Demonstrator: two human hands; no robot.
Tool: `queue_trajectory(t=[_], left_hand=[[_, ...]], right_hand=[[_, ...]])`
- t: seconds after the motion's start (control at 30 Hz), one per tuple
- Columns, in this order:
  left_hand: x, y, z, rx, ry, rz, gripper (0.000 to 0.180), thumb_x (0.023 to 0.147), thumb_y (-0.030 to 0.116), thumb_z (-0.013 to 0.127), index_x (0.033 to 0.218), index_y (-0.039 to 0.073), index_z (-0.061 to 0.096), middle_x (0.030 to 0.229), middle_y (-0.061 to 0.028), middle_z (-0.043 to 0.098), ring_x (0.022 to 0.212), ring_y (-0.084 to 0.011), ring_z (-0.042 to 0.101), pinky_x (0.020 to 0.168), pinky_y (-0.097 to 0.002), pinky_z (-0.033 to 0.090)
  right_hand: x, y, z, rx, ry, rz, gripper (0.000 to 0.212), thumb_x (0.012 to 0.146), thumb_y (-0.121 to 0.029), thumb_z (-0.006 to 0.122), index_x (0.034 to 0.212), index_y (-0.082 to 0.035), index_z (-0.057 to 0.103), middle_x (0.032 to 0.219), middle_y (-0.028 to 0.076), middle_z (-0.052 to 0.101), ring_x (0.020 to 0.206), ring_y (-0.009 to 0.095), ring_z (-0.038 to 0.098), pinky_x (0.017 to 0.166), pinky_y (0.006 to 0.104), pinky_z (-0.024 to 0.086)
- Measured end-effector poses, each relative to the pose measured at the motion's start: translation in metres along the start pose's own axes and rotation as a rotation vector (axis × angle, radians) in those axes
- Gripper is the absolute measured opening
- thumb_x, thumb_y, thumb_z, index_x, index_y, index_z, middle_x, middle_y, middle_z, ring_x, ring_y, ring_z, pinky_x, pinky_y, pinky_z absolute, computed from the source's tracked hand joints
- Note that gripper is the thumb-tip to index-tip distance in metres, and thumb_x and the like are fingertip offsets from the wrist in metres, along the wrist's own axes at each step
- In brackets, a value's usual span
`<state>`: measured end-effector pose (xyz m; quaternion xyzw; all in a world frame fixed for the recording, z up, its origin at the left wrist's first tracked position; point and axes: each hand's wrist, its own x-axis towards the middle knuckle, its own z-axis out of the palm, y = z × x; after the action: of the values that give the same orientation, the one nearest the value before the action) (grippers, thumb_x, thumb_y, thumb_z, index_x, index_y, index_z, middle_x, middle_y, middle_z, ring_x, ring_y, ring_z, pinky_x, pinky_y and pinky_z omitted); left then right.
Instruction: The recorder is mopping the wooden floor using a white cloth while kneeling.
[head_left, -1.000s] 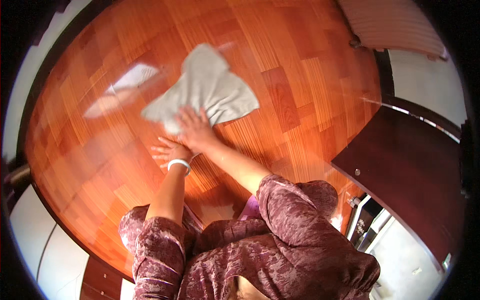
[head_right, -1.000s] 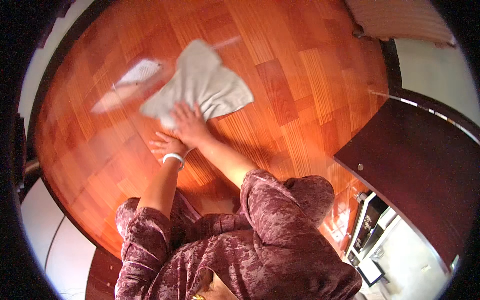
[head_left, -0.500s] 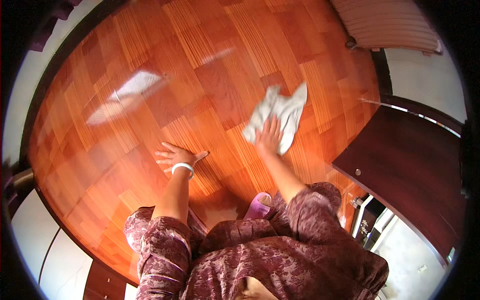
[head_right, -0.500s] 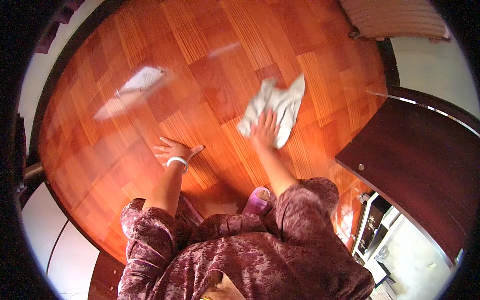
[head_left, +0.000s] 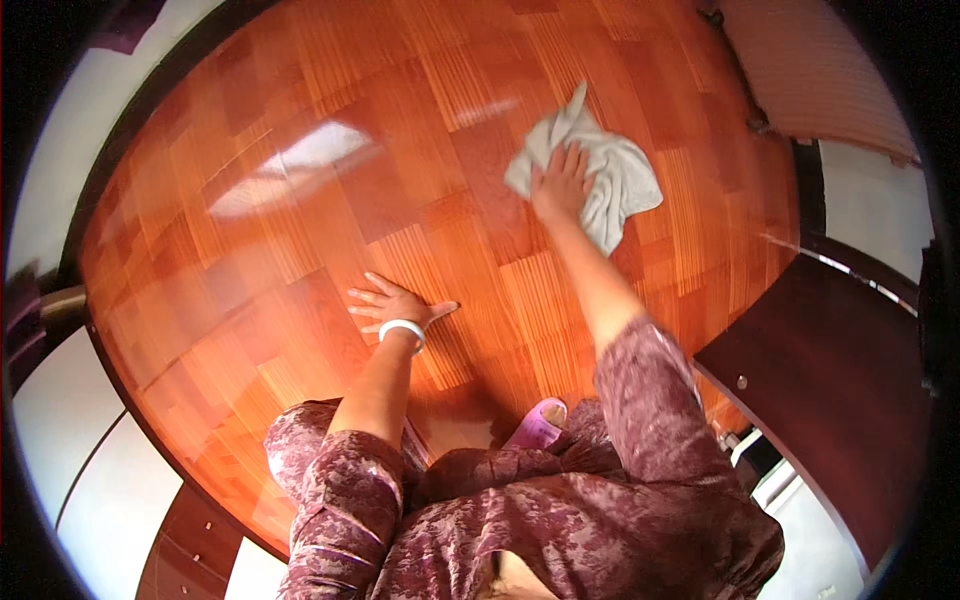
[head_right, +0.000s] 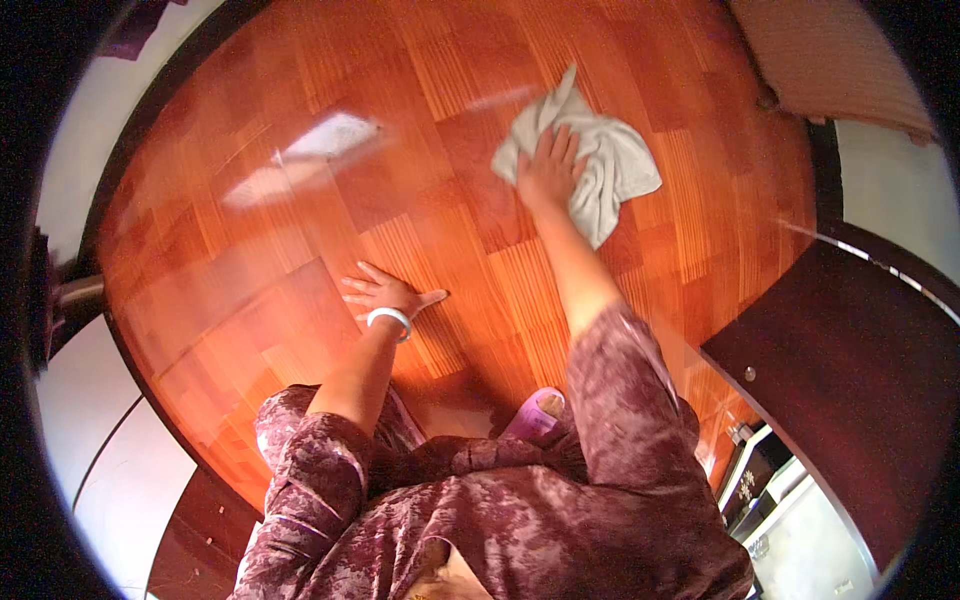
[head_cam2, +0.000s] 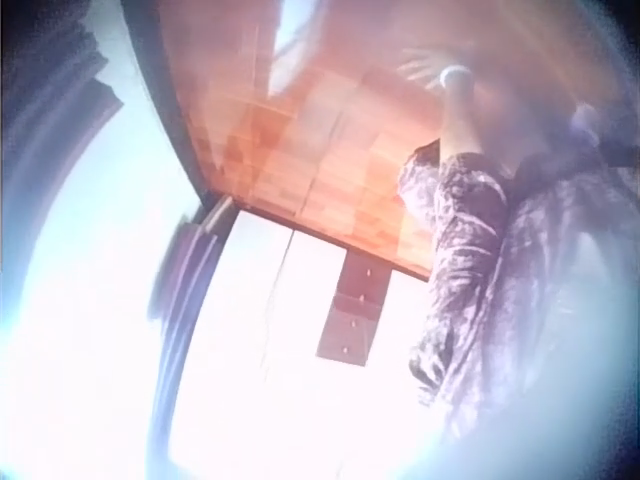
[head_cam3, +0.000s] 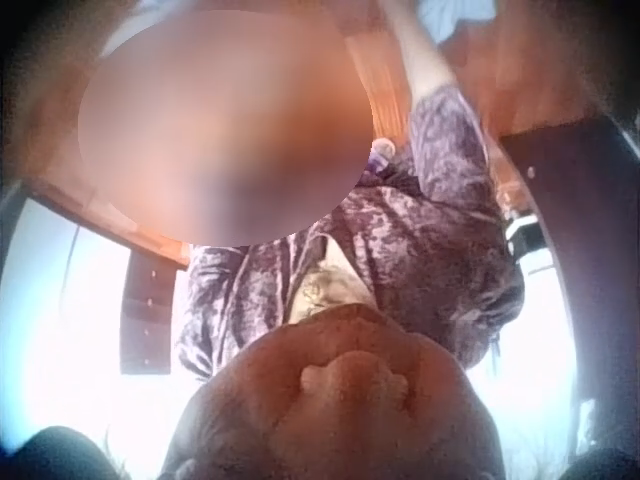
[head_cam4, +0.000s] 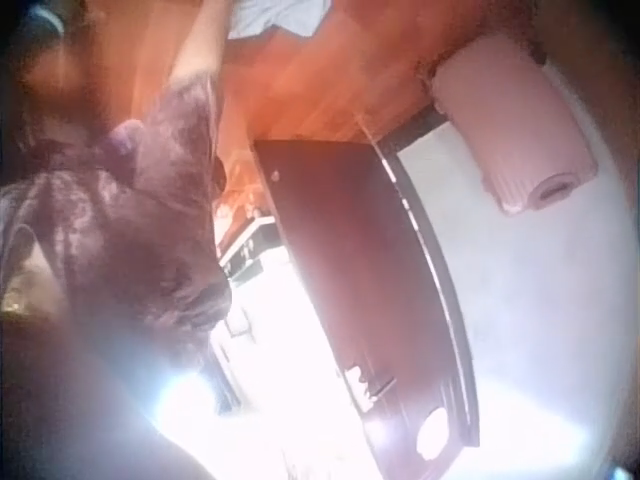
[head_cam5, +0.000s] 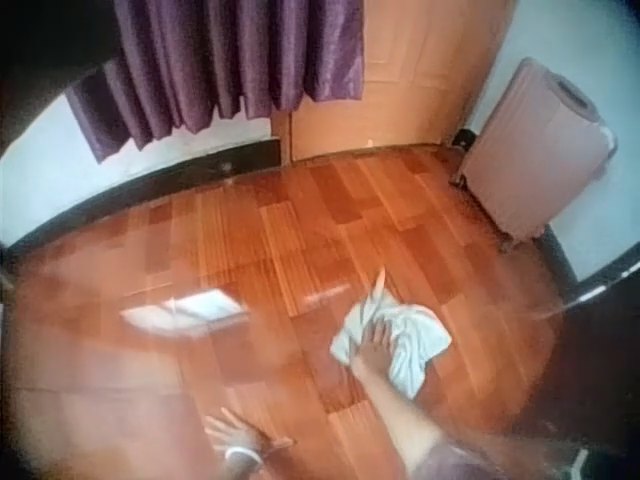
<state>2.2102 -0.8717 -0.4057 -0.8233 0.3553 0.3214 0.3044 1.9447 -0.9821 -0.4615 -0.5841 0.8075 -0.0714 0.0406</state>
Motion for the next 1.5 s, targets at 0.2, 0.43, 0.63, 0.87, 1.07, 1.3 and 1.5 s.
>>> queue_trajectory(t=[0.2, 0.43, 0.63, 0.87, 1.07, 1.3, 1.5], left_hand=[[-0.006, -0.021, -0.021, -0.081, -0.034, 0.012, 0.166, 0.046, 0.068, 0.090, 0.154, 0.008, -0.021, 0.158, -0.0326, -0.020, 0.146, -0.0548, -0.012, 0.112, -0.0721, 0.014], [-0.011, -0.010, -0.020, -0.111, -0.051, 0.092, 0.165, 0.046, 0.068, 0.089, 0.155, 0.008, -0.020, 0.158, -0.0338, -0.019, 0.145, -0.0572, -0.012, 0.112, -0.0729, 0.013], [-0.006, -0.022, -0.015, -0.124, -0.045, 0.079, 0.166, 0.047, 0.068, 0.089, 0.154, 0.006, -0.020, 0.157, -0.0347, -0.020, 0.144, -0.0574, -0.013, 0.111, -0.0741, 0.013], [-0.005, -0.016, -0.016, -0.156, -0.037, 0.100, 0.172, 0.040, 0.070, 0.090, 0.153, 0.006, -0.022, 0.156, -0.0353, -0.024, 0.144, -0.0569, -0.017, 0.111, -0.0735, 0.010], [-0.003, -0.021, -0.016, -0.181, -0.054, 0.098, 0.172, 0.040, 0.065, 0.093, 0.153, 0.006, -0.023, 0.155, -0.0357, -0.025, 0.143, -0.0569, -0.019, 0.111, -0.0736, 0.007], [-0.010, -0.020, -0.021, -0.153, -0.064, 0.121, 0.168, 0.044, 0.067, 0.091, 0.153, 0.006, -0.022, 0.155, -0.0366, -0.024, 0.144, -0.0580, -0.014, 0.111, -0.0737, 0.009], [-0.002, -0.017, -0.013, -0.168, -0.071, 0.143, 0.170, 0.043, 0.067, 0.091, 0.153, 0.006, -0.022, 0.155, -0.0367, -0.024, 0.143, -0.0586, -0.016, 0.111, -0.0743, 0.009]], right_hand=[[-0.136, -0.046, -0.004, 0.041, -0.297, -0.474, 0.072, 0.088, -0.038, 0.062, 0.149, -0.010, 0.037, 0.162, 0.018, 0.021, 0.150, 0.038, 0.017, 0.116, 0.0672, 0.011], [0.072, -0.098, 0.005, -0.002, -0.010, -0.280, 0.066, 0.097, -0.044, 0.050, 0.153, -0.015, 0.032, 0.162, 0.015, 0.024, 0.151, 0.036, 0.017, 0.116, 0.0648, 0.014], [-0.042, -0.160, 0.027, -0.110, -0.173, -0.585, 0.070, 0.093, -0.039, 0.056, 0.154, -0.012, 0.033, 0.164, 0.012, 0.020, 0.152, 0.035, 0.014, 0.117, 0.0646, 0.011], [0.014, -0.194, -0.006, 0.134, -0.149, -0.690, 0.067, 0.092, -0.035, 0.058, 0.153, -0.017, 0.035, 0.162, 0.007, 0.026, 0.148, 0.028, 0.026, 0.119, 0.0588, 0.015], [-0.015, -0.203, 0.006, 0.060, -0.128, -0.665, 0.069, 0.093, -0.037, 0.058, 0.152, -0.009, 0.035, 0.161, 0.011, 0.028, 0.150, 0.031, 0.022, 0.119, 0.0589, 0.015], [-0.050, -0.171, 0.006, 0.159, -0.207, -0.814, 0.072, 0.088, -0.034, 0.064, 0.150, -0.009, 0.037, 0.160, 0.009, 0.031, 0.149, 0.027, 0.027, 0.118, 0.0588, 0.018], [-0.009, -0.209, 0.015, 0.182, -0.058, -0.648, 0.068, 0.091, -0.032, 0.060, 0.150, -0.008, 0.037, 0.160, 0.009, 0.031, 0.148, 0.027, 0.026, 0.119, 0.0572, 0.015]])
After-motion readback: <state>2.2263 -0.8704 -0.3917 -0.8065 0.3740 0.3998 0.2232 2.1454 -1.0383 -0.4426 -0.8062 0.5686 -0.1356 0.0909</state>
